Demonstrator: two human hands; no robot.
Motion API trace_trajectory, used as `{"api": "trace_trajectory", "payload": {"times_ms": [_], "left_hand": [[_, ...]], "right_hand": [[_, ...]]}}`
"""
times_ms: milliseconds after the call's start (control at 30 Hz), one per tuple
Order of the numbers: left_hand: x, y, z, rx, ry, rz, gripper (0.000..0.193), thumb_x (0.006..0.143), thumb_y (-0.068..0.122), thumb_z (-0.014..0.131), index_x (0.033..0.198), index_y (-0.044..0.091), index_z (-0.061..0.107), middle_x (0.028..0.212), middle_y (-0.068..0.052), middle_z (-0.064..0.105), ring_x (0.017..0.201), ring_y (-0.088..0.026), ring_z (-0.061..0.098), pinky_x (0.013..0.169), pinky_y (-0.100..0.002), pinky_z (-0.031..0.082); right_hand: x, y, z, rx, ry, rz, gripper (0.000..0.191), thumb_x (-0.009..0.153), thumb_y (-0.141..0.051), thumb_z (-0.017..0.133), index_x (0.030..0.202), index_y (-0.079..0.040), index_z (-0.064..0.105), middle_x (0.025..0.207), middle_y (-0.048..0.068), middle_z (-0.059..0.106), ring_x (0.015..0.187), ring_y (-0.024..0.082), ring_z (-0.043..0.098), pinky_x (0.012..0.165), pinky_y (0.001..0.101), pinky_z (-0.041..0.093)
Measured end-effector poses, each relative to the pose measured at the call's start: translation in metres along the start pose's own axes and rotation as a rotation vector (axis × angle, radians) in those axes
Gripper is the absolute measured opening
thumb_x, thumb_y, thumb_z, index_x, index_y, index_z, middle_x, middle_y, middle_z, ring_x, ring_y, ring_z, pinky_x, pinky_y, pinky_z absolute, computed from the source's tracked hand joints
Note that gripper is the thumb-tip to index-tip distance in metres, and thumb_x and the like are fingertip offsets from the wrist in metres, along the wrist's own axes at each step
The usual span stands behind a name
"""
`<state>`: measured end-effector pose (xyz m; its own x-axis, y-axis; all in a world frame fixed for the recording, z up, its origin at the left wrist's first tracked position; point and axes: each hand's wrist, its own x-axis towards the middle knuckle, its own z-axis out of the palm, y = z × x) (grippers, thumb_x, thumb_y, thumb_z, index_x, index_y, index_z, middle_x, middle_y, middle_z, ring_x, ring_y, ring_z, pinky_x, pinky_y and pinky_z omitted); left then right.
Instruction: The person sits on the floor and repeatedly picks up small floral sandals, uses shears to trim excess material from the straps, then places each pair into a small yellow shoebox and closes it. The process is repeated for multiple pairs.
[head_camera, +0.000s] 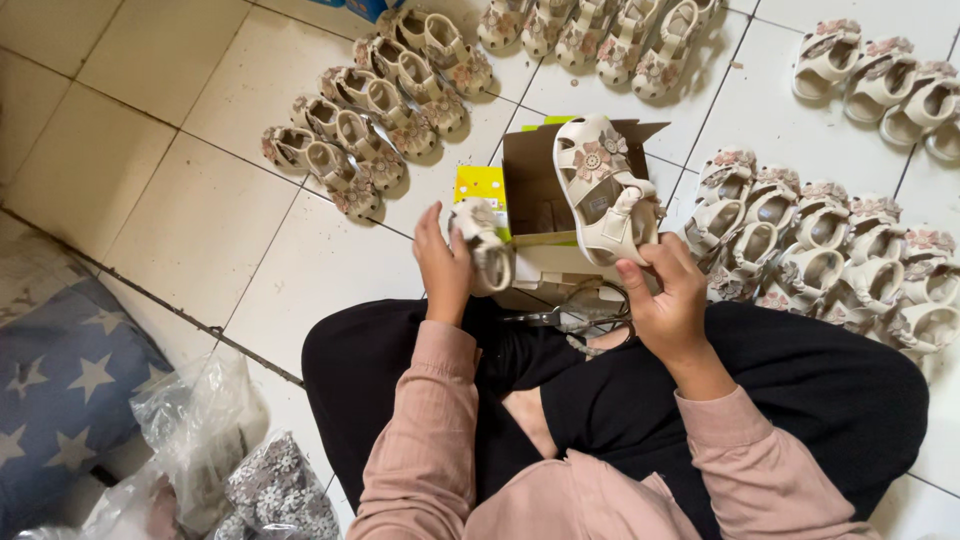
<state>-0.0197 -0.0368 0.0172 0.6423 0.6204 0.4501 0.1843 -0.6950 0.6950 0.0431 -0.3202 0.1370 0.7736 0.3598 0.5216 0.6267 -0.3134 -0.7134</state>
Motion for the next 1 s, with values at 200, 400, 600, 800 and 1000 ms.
{"api": "trace_trajectory", "payload": {"times_ms": [200,400,600,800,1000], "left_hand": [[-0.010,0.105,-0.025,-1.211,-0.417,-0.243,0.065,0.110,0.047,0.043,0.161,0.009,0.034,0.145,-0.015,0.057,0.127,-0.027,0.058,0.108,-0.040,0.047],[0.006,0.123,-0.021,-1.784,-0.626,-0.644,0.084,0.108,0.068,0.026,0.157,0.001,0.040,0.148,-0.018,0.056,0.123,-0.030,0.064,0.096,-0.043,0.059],[0.002,0.104,-0.018,-1.854,-0.636,-0.660,0.082,0.111,0.067,0.022,0.157,0.002,0.040,0.148,-0.020,0.056,0.121,-0.030,0.065,0.094,-0.042,0.059],[0.006,0.100,-0.022,-1.834,-0.639,-0.666,0.084,0.110,0.068,0.022,0.157,0.001,0.040,0.149,-0.020,0.055,0.120,-0.030,0.065,0.093,-0.042,0.060],[0.008,0.103,-0.028,-1.896,-0.652,-0.672,0.086,0.109,0.071,0.024,0.160,0.003,0.038,0.150,-0.022,0.054,0.119,-0.028,0.066,0.094,-0.042,0.060]], "right_hand": [[-0.009,-0.016,0.006,-0.019,-0.134,-0.116,0.019,0.093,-0.017,0.078,0.099,-0.004,0.065,0.091,0.013,0.057,0.080,0.029,0.061,0.070,0.0373,0.049],[-0.008,-0.025,0.011,0.443,-0.181,-0.009,0.029,0.103,-0.006,0.064,0.127,0.000,0.050,0.113,0.008,0.066,0.095,0.015,0.071,0.085,0.0251,0.060],[0.002,-0.012,0.009,0.161,-0.275,0.113,0.010,0.099,0.003,0.064,0.109,0.001,0.066,0.105,0.012,0.069,0.087,0.017,0.073,0.079,0.0263,0.058],[0.002,-0.013,0.014,0.084,-0.335,0.048,0.009,0.097,-0.001,0.066,0.106,0.000,0.069,0.100,0.011,0.070,0.086,0.020,0.070,0.077,0.0299,0.055],[0.004,-0.013,0.017,0.048,-0.362,0.043,0.008,0.095,-0.001,0.067,0.103,-0.001,0.069,0.097,0.010,0.070,0.086,0.022,0.070,0.075,0.0310,0.054]]}}
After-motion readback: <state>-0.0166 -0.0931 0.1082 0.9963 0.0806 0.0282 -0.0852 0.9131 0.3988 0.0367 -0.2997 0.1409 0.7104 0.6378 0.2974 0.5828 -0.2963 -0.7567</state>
